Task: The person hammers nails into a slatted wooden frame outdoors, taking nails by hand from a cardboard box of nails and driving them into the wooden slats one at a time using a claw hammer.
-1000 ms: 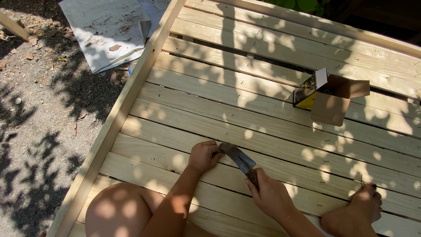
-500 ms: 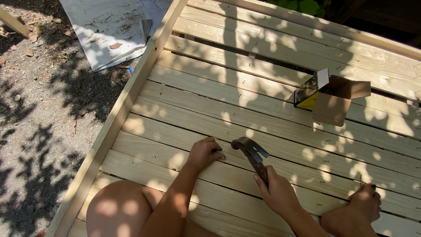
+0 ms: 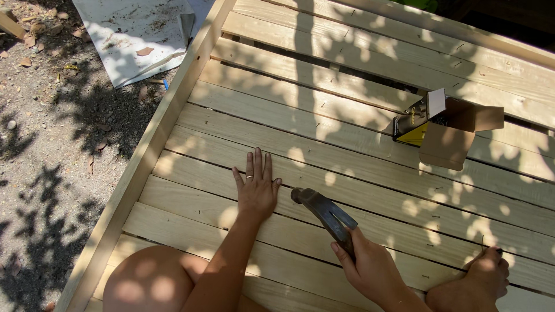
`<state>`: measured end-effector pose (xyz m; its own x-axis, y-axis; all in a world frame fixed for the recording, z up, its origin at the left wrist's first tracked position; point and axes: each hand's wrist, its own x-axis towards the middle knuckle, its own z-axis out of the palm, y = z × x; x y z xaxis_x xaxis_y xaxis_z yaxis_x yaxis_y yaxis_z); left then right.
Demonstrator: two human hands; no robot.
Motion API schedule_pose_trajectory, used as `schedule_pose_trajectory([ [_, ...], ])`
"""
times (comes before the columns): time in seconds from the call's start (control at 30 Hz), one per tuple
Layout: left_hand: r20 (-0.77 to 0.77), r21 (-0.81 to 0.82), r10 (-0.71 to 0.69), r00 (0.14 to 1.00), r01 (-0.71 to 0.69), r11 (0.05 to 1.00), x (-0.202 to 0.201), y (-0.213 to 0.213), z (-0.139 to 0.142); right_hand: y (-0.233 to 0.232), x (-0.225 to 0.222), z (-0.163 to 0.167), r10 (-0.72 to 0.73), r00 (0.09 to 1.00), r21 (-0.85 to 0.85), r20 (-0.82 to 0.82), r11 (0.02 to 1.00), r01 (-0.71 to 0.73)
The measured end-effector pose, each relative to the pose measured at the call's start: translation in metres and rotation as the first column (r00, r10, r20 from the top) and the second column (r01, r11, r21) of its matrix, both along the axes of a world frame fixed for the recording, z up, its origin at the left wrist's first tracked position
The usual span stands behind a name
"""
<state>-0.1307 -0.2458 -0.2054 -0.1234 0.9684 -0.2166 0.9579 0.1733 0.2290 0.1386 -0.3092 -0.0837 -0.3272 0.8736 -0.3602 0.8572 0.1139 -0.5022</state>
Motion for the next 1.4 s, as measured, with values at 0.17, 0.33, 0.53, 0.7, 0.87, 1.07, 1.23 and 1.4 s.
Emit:
schedule_pose_trajectory([
  [0.17,0.013,-0.044,0.001,1.0,0.0,0.999,0.001,-0.001,0.009,0.004,-0.016,-0.01,0.11,0.992,-0.086,0.065,0.991,-0.104],
  [0.33,-0.007,-0.001,-0.004,1.0,0.004,1.0,0.001,0.001,0.006,0.002,-0.001,0.001,0.023,1.0,-0.045,0.006,0.999,-0.023],
  [0.53,-0.017,-0.037,-0.011,1.0,0.01,0.999,0.001,0.002,0.006,0.006,-0.016,-0.008,0.143,0.972,-0.123,0.185,0.985,-0.121],
  [0.7,-0.018,-0.024,-0.016,1.0,0.016,1.0,-0.001,0.001,0.006,0.009,-0.013,-0.005,0.036,0.999,0.057,-0.027,0.998,-0.035],
  [0.87,0.004,-0.002,0.003,1.0,-0.003,1.0,0.0,0.0,0.005,0.006,0.0,0.009,0.037,0.999,0.066,0.021,0.997,-0.039],
  [1.07,0.022,0.057,0.016,1.0,-0.018,0.998,-0.002,0.004,0.003,0.021,-0.02,-0.006,0.091,0.995,0.079,-0.043,0.993,-0.087],
  [1.23,0.015,0.036,0.01,1.0,-0.011,0.999,0.0,0.002,-0.001,0.009,0.006,0.004,-0.023,0.979,0.153,-0.203,0.987,0.055],
  [1.4,0.012,0.011,0.006,1.0,-0.007,1.0,0.001,0.004,0.005,0.015,-0.007,-0.017,0.107,0.994,0.023,0.032,0.994,-0.108],
])
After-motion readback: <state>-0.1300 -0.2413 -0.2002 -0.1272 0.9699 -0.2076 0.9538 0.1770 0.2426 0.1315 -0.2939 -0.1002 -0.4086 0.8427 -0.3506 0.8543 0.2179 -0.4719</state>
